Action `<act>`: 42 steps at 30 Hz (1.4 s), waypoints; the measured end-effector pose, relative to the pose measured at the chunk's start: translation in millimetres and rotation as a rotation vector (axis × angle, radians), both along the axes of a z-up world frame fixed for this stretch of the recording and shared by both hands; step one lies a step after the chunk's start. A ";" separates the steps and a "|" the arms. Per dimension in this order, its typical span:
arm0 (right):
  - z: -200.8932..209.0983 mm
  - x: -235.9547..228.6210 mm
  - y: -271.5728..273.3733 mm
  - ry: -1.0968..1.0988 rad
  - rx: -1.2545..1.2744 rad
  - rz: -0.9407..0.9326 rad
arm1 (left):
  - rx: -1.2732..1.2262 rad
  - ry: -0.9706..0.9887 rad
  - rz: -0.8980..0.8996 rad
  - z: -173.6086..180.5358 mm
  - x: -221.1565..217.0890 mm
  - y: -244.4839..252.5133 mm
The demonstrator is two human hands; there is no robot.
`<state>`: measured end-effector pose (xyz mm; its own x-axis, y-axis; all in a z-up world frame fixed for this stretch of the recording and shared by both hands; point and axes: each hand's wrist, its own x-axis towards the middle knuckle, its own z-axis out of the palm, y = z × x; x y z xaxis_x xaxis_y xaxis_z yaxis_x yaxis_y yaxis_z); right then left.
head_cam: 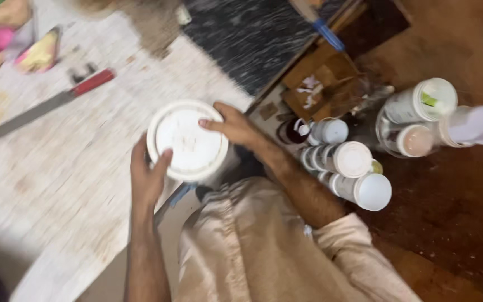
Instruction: The person wipes a work surface with a cloth, then uses a long knife to score and cut a rectangular block of brown chocolate into a grid of smaller pieces. The person handles the chocolate block and knife throughout, and briefly uses a white paper sheet near the end.
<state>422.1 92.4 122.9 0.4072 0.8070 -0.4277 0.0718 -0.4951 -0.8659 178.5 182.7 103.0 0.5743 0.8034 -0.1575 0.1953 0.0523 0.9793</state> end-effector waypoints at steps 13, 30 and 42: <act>-114.8 223.8 -218.0 0.177 0.028 -0.667 | 0.143 0.092 0.000 3.0 147.8 -0.2; -320.4 379.9 -129.9 0.649 0.418 -0.512 | 0.630 0.671 0.306 -50.3 278.1 126.3; -120.6 212.4 -204.4 0.604 -0.159 -0.097 | 0.475 0.239 0.438 -28.7 197.3 62.3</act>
<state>634.6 -112.0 2.3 0.1247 0.6865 -0.7164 -0.4581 -0.6006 -0.6553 375.8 245.0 74.3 0.1743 0.9667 0.1873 0.4672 -0.2486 0.8485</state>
